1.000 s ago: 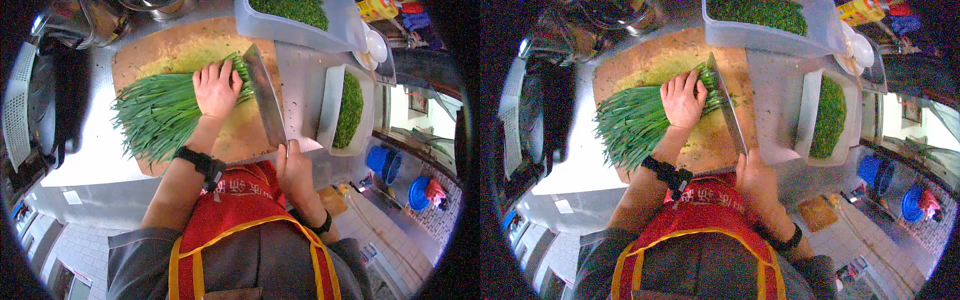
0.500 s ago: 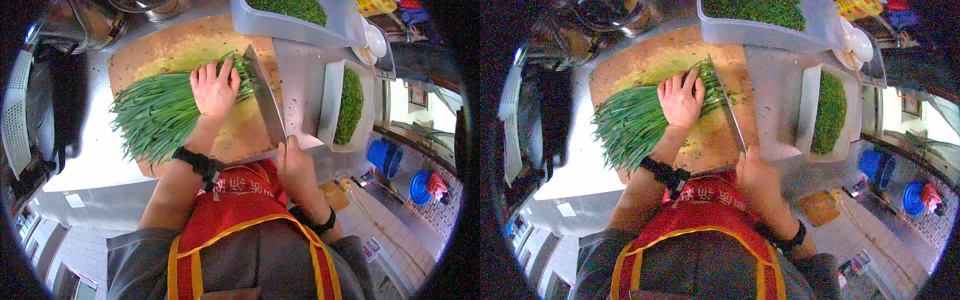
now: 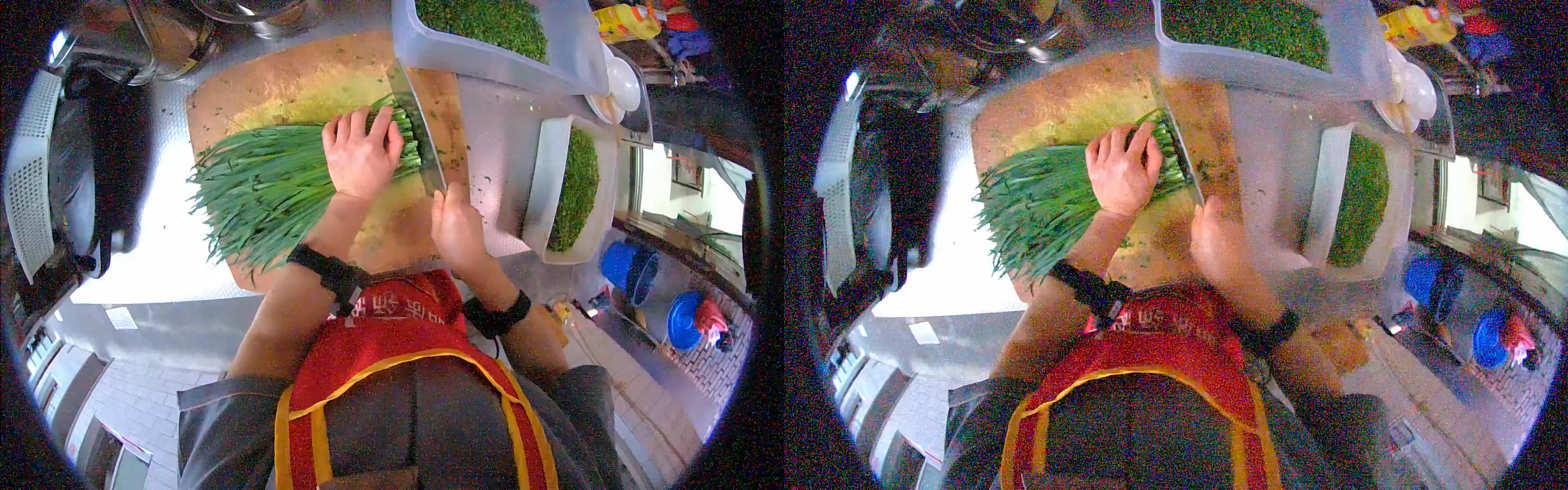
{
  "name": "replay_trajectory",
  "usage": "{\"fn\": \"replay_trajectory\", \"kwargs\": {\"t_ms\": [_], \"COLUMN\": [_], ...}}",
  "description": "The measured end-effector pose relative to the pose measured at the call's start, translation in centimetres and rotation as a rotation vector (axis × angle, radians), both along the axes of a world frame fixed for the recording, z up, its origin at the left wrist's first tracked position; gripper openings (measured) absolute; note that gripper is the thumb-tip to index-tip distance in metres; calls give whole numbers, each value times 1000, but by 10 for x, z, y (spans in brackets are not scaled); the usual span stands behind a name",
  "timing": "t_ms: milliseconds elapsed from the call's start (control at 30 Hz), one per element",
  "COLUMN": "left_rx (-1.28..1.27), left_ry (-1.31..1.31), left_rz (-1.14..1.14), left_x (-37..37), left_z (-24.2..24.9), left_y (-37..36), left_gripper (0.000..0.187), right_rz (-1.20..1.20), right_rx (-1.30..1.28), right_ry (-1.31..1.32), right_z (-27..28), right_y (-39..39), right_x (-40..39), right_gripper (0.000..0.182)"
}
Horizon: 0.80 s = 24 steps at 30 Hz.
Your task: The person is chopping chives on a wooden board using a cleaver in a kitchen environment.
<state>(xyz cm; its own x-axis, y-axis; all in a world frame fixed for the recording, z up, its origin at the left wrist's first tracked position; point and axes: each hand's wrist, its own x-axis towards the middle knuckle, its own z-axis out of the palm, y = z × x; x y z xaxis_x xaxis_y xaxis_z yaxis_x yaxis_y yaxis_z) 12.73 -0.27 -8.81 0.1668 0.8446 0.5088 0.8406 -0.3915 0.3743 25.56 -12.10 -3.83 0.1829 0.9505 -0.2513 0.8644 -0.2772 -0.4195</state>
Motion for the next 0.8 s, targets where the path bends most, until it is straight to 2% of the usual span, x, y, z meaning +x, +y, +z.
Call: {"fn": "replay_trajectory", "kwargs": {"t_ms": [100, 167, 300, 600, 800], "left_rx": [9, 22, 14, 23, 11], "left_ry": [-13, -10, 0, 43, 46], "left_rz": [-13, 4, 1, 16, 5], "left_x": [3, 1, 2, 1, 0], "left_z": [-1, -1, -2, -1, 0], "left_y": [-8, -4, -4, -5, -4], "left_gripper": [20, 21, 22, 20, 19], "right_rz": [-1, -57, -55, -24, -29], "right_rx": [134, 172, 72, -174, -131], "right_ry": [51, 77, 36, -59, 67], "right_z": [7, 34, 81, 79, 74], "right_y": [-1, -4, -23, -44, -24], "right_x": [8, 2, 0, -2, -1], "right_gripper": [20, 19, 19, 22, 22]}}
